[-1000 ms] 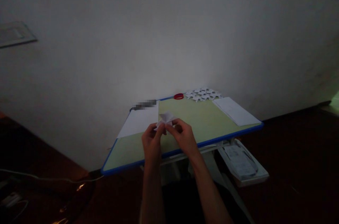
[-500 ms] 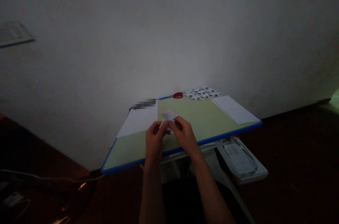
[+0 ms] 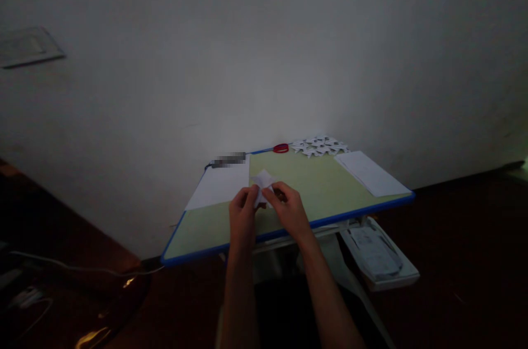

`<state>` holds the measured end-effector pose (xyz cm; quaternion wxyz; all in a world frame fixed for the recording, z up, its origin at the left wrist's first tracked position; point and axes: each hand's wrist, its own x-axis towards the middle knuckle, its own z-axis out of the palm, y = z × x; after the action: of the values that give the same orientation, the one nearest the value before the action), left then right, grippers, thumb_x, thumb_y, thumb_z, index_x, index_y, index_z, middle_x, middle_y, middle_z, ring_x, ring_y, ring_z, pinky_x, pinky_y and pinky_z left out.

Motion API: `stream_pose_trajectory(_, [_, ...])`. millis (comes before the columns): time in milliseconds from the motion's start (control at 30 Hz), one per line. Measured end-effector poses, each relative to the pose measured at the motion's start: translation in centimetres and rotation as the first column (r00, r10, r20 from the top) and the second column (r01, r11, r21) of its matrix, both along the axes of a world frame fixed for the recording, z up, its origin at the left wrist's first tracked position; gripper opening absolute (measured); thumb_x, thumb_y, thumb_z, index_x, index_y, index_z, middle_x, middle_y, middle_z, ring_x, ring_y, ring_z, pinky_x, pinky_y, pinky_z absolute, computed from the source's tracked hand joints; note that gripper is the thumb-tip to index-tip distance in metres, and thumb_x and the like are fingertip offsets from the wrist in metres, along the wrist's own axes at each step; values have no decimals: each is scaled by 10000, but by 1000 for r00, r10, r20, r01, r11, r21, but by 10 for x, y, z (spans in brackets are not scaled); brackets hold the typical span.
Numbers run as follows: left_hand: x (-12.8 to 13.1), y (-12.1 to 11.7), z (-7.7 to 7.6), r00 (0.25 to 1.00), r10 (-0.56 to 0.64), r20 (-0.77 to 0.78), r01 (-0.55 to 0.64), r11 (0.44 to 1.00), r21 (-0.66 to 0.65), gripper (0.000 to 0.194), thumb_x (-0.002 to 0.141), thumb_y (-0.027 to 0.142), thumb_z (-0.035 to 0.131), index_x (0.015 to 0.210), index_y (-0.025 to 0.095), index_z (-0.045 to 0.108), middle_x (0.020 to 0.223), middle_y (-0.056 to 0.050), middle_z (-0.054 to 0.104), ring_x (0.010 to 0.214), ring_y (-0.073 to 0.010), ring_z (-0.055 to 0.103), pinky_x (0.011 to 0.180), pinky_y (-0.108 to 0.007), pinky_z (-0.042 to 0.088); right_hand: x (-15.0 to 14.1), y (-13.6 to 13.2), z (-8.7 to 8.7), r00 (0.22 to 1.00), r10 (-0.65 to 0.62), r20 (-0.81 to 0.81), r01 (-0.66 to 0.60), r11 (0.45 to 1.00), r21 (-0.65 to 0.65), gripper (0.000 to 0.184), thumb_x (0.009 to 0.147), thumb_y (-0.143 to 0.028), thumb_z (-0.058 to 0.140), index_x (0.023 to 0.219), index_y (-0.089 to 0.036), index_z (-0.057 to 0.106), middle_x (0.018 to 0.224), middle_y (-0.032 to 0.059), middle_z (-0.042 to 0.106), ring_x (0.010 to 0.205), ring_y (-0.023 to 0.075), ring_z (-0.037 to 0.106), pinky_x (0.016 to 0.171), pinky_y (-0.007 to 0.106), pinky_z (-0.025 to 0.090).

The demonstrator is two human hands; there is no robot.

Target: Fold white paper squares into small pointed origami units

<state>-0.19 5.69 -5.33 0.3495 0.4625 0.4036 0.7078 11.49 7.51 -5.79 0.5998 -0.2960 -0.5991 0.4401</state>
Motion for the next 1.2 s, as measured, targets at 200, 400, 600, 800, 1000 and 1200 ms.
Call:
stream_pose_trajectory(200, [-2,-1,-1,998,-11,-67,11,1000,-4,308,868,446,706,767,160,657,675,13,600,630,-120,543,618,-238,440,-1,1,3,1000,9,20,-8,1000,-19,260,916,-444,620,804,-210,618,716,-32,539,660,153,487,613,270,384])
stream_pose_trajectory(400, [-1,-4,4,998,6,-69,-7,1000,-15,328,868,452,690,724,161,641,646,22,569,614,-116,498,587,-231,397,-1,-2,7,1000,18,-8,-18,999,-37,263,896,-458,648,833,-203,667,731,-11,610,695,176,553,645,277,425])
stream_pose_trajectory(600, [-2,-4,5,999,12,-51,-13,1000,-26,281,853,434,706,807,158,688,710,2,632,642,-124,539,600,-232,437,-2,-3,8,1000,11,-17,-12,1000,-28,268,890,-471,660,884,-204,682,759,6,652,747,205,606,692,293,470])
stream_pose_trajectory(800, [-2,-6,7,992,-68,-106,63,997,-52,318,833,464,732,877,150,719,806,-47,692,720,-163,629,640,-260,507,-4,-4,12,998,-15,-61,14,1000,-24,269,883,-471,668,868,-203,669,791,20,659,775,214,621,687,291,482])
stream_pose_trajectory(1000, [-2,-7,8,991,-57,-120,53,998,-37,327,840,483,728,835,157,706,736,-21,659,651,-127,578,615,-234,461,-5,-4,12,997,-44,-59,41,998,-51,296,860,-487,690,892,-193,685,812,32,671,753,214,617,663,296,486])
stream_pose_trajectory(1200, [-2,-8,9,989,-54,-135,48,998,-47,378,840,518,715,789,144,690,672,-4,604,588,-111,514,569,-229,405,-5,-2,9,997,-48,-52,46,999,-27,315,855,-498,700,905,-188,691,866,49,679,810,234,640,708,316,501])
